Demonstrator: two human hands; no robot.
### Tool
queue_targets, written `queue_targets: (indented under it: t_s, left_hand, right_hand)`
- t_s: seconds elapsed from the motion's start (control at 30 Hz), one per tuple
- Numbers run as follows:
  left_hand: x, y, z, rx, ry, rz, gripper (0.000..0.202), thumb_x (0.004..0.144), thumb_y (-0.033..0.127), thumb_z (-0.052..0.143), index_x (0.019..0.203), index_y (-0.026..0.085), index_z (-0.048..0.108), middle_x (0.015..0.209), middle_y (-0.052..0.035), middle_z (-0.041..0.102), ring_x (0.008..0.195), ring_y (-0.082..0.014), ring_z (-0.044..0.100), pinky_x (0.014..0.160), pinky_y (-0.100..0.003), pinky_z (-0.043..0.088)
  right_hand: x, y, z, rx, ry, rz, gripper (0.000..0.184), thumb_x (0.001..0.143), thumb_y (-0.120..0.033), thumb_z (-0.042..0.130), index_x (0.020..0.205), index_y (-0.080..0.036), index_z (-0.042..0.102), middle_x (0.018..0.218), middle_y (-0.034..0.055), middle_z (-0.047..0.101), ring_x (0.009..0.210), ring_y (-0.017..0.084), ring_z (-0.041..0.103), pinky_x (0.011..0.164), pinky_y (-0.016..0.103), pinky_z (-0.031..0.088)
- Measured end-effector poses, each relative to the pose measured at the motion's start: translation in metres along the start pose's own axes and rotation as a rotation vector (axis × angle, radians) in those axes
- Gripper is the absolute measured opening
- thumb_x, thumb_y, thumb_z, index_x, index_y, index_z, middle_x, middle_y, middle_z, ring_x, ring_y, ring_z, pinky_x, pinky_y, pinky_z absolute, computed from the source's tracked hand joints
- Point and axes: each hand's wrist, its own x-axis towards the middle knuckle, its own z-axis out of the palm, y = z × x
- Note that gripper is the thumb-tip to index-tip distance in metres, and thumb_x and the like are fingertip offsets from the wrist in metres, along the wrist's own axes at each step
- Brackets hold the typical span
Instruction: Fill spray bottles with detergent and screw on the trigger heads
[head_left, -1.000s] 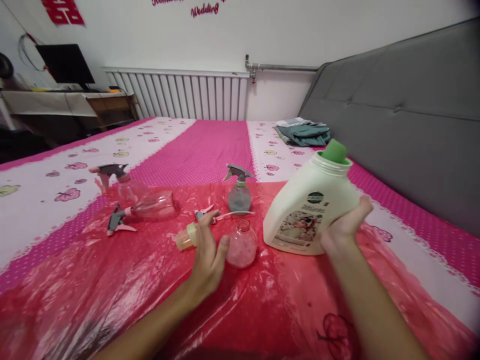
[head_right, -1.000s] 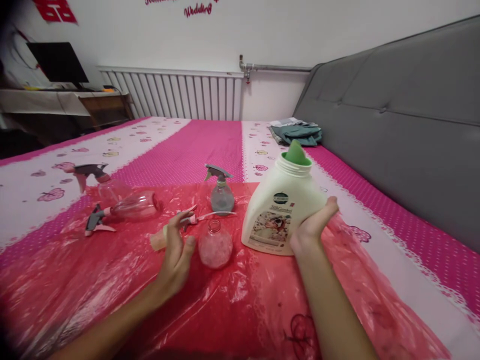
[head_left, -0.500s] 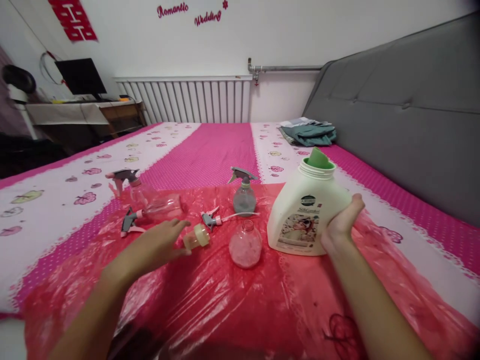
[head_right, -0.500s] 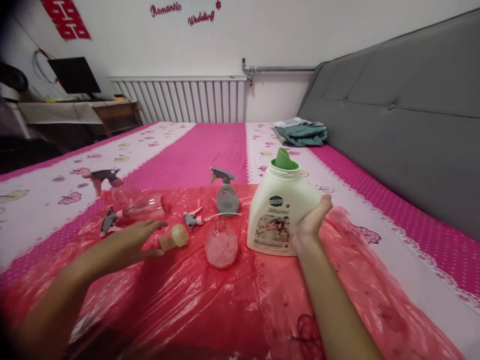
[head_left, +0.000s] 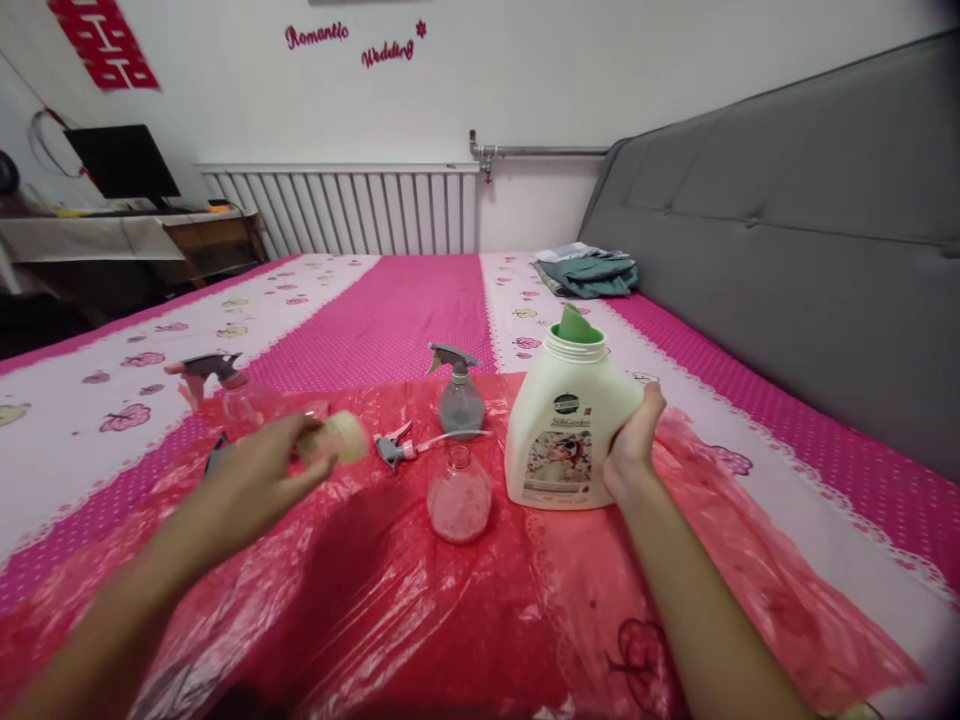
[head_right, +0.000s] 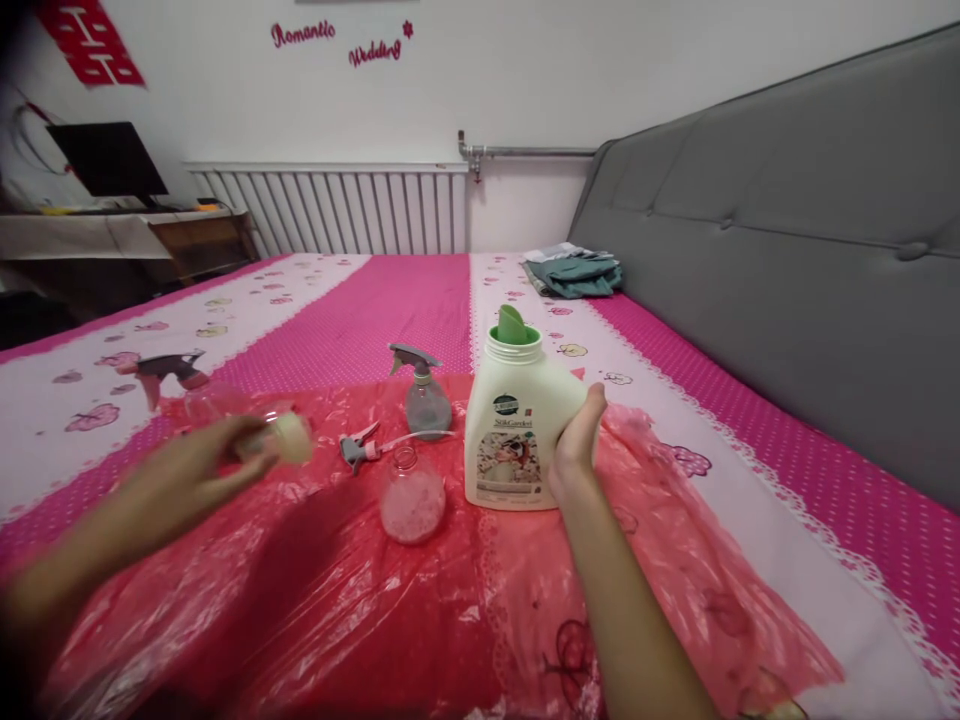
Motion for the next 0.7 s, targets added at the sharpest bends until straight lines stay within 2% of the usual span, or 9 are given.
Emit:
queue_targets:
  t_s: [0.1,0.17,0.2,0.27,0.33,0.4,0.5,0.6,0.7]
  left_hand:
    - [0.010,0.041,-0.042,-0.078,0.174,0.134,0.051,0.105,0.067,0.052,0.124,0.022,0.067,0.108,-0.0047,0.075,0.092,-0.0251,0.067,0.090,-0.038,0.052]
    - [0.024,0.081,-0.058,-0.151,0.249,0.252,0.056,0.109,0.066,0.046,0.139,0.020,0.059,0.120,-0.0056,0.072,0.106,-0.0247,0.067,0.105,-0.044,0.052]
    - [0.033,0.103,-0.063,-0.202,0.261,0.301,0.060,0.111,0.068,0.043,0.143,0.019,0.055,0.121,-0.0055,0.069,0.106,-0.0239,0.068,0.107,-0.047,0.052]
    - [0.053,0.148,-0.066,-0.147,0.243,0.406,0.057,0.113,0.065,0.042,0.142,0.018,0.056,0.107,-0.0033,0.066,0.099,-0.0238,0.068,0.106,-0.049,0.053]
    - [0.071,0.187,-0.064,-0.025,0.147,0.522,0.047,0.115,0.057,0.043,0.137,0.019,0.060,0.101,-0.0015,0.066,0.100,-0.0257,0.071,0.108,-0.050,0.053]
    - [0.083,0.218,-0.059,0.056,0.084,0.590,0.043,0.116,0.057,0.043,0.128,0.021,0.063,0.105,-0.0009,0.068,0.115,-0.0291,0.073,0.113,-0.049,0.050]
    - [0.091,0.247,-0.050,0.151,0.031,0.650,0.045,0.115,0.061,0.049,0.118,0.020,0.066,0.106,-0.0017,0.070,0.123,-0.0326,0.074,0.114,-0.047,0.048]
    - [0.091,0.259,-0.041,0.306,-0.019,0.676,0.044,0.113,0.059,0.057,0.116,0.017,0.070,0.098,-0.0061,0.074,0.109,-0.0321,0.076,0.103,-0.041,0.051]
    - [0.094,0.261,-0.038,0.426,-0.055,0.701,0.045,0.114,0.056,0.051,0.122,0.017,0.071,0.096,-0.0106,0.076,0.095,-0.0286,0.074,0.088,-0.036,0.051]
  right_hand:
    - [-0.006,-0.004,0.004,-0.018,0.077,0.053,0.061,0.098,-0.076,0.049,0.101,-0.021,0.074,0.086,0.0016,0.083,0.077,0.020,0.076,0.063,0.031,0.065]
    - [-0.010,-0.007,0.005,-0.029,0.088,0.076,0.063,0.096,-0.079,0.049,0.102,-0.022,0.074,0.086,0.0003,0.083,0.078,0.019,0.077,0.065,0.030,0.065]
    - [-0.011,-0.008,0.006,-0.034,0.086,0.083,0.064,0.095,-0.080,0.049,0.102,-0.022,0.075,0.086,0.0001,0.083,0.078,0.019,0.077,0.066,0.030,0.065]
    - [-0.014,-0.010,0.007,-0.042,0.076,0.094,0.067,0.094,-0.083,0.049,0.103,-0.022,0.075,0.088,0.0001,0.084,0.078,0.019,0.077,0.067,0.029,0.064]
    - [-0.015,-0.010,0.007,-0.050,0.067,0.103,0.069,0.094,-0.084,0.047,0.104,-0.022,0.076,0.088,0.0000,0.084,0.076,0.018,0.077,0.065,0.028,0.063]
    - [-0.015,-0.009,0.008,-0.059,0.050,0.122,0.071,0.093,-0.086,0.048,0.104,-0.022,0.076,0.087,0.0004,0.084,0.073,0.019,0.076,0.063,0.029,0.062]
    - [-0.016,-0.008,0.008,-0.077,0.006,0.169,0.077,0.089,-0.091,0.050,0.105,-0.021,0.078,0.090,0.0029,0.086,0.076,0.022,0.078,0.066,0.033,0.064]
    - [-0.017,-0.005,0.008,-0.088,-0.031,0.200,0.080,0.089,-0.093,0.050,0.107,-0.021,0.079,0.089,0.0047,0.085,0.086,0.026,0.082,0.077,0.037,0.069]
    - [-0.017,-0.004,0.008,-0.090,-0.036,0.207,0.078,0.089,-0.093,0.051,0.106,-0.021,0.079,0.085,0.0049,0.084,0.093,0.028,0.083,0.085,0.040,0.070]
